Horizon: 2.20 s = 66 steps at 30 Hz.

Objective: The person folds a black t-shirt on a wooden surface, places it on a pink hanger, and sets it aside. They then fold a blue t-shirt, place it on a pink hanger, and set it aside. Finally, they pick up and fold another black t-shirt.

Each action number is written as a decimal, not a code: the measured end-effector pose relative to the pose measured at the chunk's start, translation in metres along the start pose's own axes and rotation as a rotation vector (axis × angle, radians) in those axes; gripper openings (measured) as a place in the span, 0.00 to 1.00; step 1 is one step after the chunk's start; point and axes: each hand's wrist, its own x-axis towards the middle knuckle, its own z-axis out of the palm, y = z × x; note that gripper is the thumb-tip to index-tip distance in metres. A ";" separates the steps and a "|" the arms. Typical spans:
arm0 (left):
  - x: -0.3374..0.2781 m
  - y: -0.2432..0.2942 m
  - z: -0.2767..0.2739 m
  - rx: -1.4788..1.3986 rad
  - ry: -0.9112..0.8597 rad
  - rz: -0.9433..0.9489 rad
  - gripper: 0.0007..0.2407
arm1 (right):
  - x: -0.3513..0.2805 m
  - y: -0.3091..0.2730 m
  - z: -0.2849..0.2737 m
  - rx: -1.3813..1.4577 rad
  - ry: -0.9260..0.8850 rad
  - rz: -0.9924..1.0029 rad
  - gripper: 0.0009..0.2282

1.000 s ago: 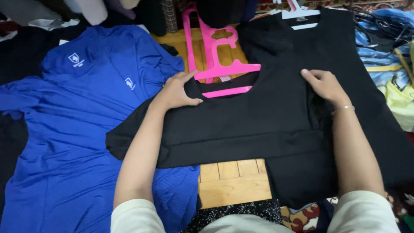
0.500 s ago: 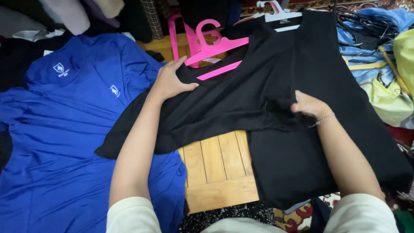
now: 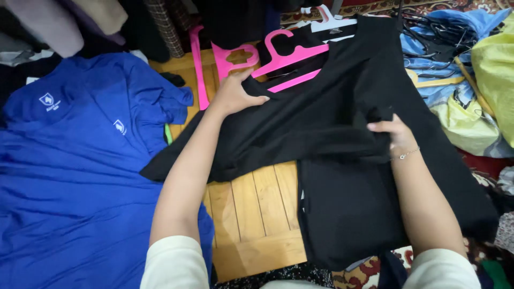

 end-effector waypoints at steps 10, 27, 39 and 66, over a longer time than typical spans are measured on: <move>0.060 0.036 0.059 -0.071 0.025 0.101 0.42 | -0.008 -0.057 0.043 0.880 0.039 -0.445 0.21; 0.070 0.039 0.045 0.180 -0.127 -0.079 0.44 | 0.007 -0.018 0.068 -1.047 -0.023 -0.270 0.20; 0.118 0.078 0.070 0.198 -0.009 0.169 0.43 | 0.019 -0.013 -0.026 0.566 0.218 -0.225 0.20; 0.231 -0.018 0.169 0.502 -0.250 -0.048 0.26 | 0.027 -0.037 0.007 -0.856 0.682 0.002 0.28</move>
